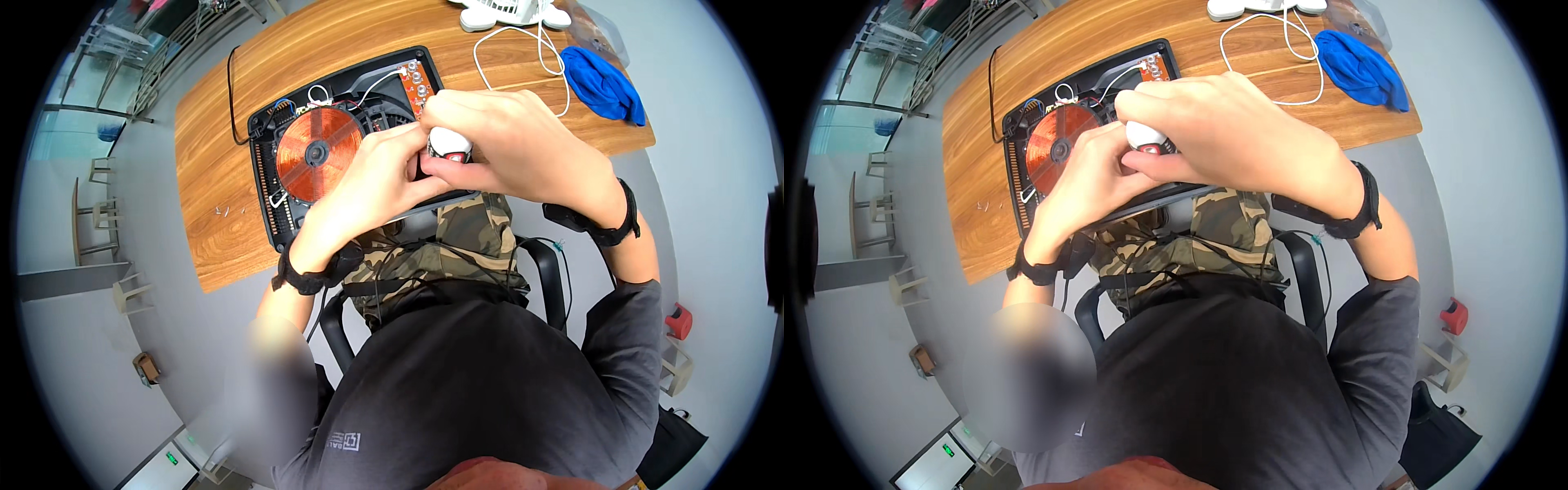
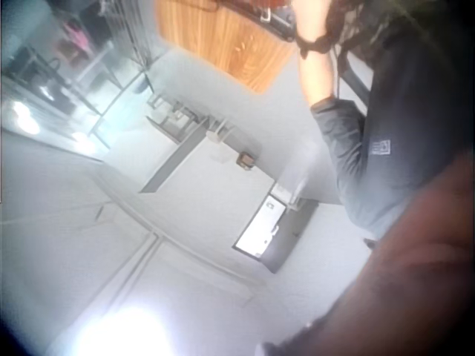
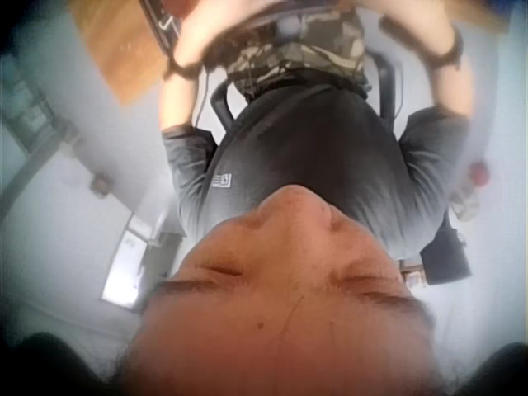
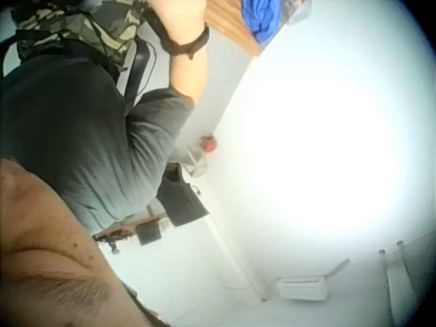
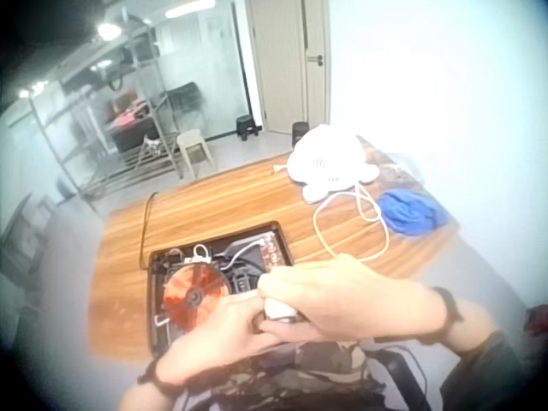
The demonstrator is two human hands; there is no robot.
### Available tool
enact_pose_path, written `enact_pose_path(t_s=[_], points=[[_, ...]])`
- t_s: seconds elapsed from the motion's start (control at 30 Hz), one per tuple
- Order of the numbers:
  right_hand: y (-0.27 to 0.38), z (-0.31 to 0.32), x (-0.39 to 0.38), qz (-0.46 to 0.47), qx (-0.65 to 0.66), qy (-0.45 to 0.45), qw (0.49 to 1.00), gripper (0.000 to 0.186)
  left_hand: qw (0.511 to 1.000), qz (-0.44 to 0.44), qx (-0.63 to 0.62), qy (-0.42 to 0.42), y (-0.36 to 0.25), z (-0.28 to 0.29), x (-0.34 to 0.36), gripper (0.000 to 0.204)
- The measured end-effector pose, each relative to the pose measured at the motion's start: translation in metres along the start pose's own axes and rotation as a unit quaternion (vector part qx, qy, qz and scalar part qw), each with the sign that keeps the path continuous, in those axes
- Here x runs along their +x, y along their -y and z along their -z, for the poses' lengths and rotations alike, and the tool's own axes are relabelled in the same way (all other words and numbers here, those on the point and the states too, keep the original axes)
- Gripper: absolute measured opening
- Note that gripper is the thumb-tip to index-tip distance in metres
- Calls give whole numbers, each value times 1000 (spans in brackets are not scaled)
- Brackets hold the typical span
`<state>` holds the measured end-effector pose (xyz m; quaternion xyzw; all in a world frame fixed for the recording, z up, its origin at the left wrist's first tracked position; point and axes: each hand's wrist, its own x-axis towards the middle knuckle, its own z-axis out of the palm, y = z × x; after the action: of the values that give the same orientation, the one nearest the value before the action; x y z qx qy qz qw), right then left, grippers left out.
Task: The person uses a small electric screwdriver to remove screws from a disassembled electronic device on a wooden table. They then lift and separate internal components, including a copper-colored circular part and a circuit board, placing them aside.
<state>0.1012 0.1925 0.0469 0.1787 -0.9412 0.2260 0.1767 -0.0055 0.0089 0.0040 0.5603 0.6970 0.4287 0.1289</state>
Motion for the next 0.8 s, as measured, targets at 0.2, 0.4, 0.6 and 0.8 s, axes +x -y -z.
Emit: enact_pose_path(t_s=[0.2, 0.4, 0.6, 0.8], points=[[4, 17, 5, -46, -30, 71, 996, 34, 1000, 12, 7, 8, -1, 1, 2, 25], [11, 13, 7, -80, -29, 127, 988, 31, 999, -2, 31, -25, 1, -7, 4, 31], [7, 18, 8, 22, 48, 101, 993, 29, 1000, 14, 13, 12, 5, -7, 5, 33], [6, 6, 6, -33, -96, 19, 995, 38, 1000, 9, 11, -4, 6, -7, 10, 27]])
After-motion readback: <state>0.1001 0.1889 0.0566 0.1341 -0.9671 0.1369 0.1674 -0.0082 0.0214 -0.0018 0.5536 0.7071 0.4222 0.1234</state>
